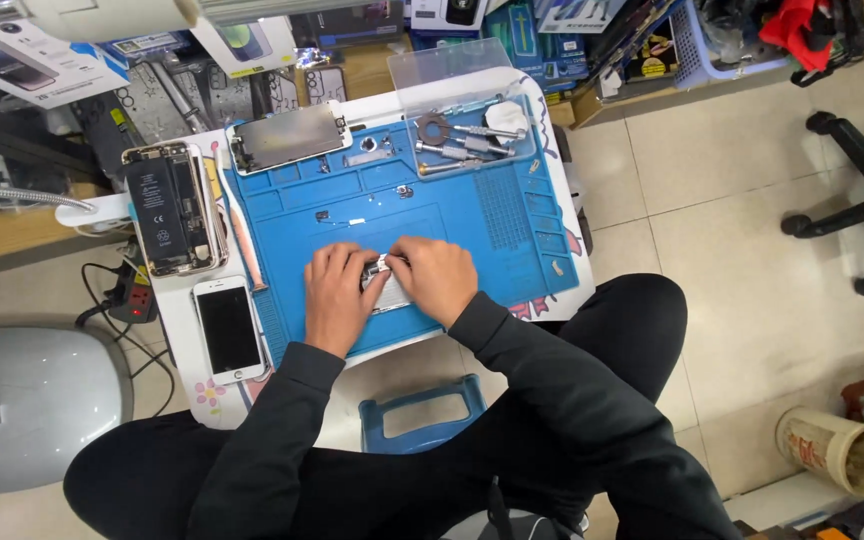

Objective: Assembling internal components of a smartphone using tweezers and a screwdriver on a repair bench.

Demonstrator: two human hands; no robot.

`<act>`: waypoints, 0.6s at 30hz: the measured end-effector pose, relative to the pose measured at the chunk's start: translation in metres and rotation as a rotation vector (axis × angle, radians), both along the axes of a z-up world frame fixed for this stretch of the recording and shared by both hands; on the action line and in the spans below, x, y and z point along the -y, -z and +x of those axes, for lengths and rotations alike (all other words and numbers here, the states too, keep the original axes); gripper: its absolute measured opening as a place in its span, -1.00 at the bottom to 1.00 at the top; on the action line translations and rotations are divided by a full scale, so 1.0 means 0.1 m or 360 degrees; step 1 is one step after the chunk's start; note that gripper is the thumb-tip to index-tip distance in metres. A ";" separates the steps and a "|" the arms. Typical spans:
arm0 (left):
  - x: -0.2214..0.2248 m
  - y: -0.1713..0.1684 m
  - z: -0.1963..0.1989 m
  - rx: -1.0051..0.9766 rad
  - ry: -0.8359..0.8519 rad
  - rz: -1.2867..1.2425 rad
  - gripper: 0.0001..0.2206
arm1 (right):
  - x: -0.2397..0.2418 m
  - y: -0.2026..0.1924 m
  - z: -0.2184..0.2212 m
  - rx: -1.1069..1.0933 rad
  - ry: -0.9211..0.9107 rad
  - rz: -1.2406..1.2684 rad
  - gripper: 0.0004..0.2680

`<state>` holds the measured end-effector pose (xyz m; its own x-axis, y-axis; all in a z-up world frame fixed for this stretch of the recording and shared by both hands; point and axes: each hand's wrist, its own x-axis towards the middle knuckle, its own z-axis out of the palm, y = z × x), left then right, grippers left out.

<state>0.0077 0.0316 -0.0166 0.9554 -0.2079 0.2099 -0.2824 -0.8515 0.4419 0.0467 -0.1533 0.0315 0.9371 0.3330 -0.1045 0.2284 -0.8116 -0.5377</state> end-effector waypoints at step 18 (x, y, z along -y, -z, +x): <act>0.05 0.08 -0.09 0.0027 -0.0136 0.0141 -0.75 | -0.02 -0.16 0.05 -0.0246 0.0085 0.0076 -0.86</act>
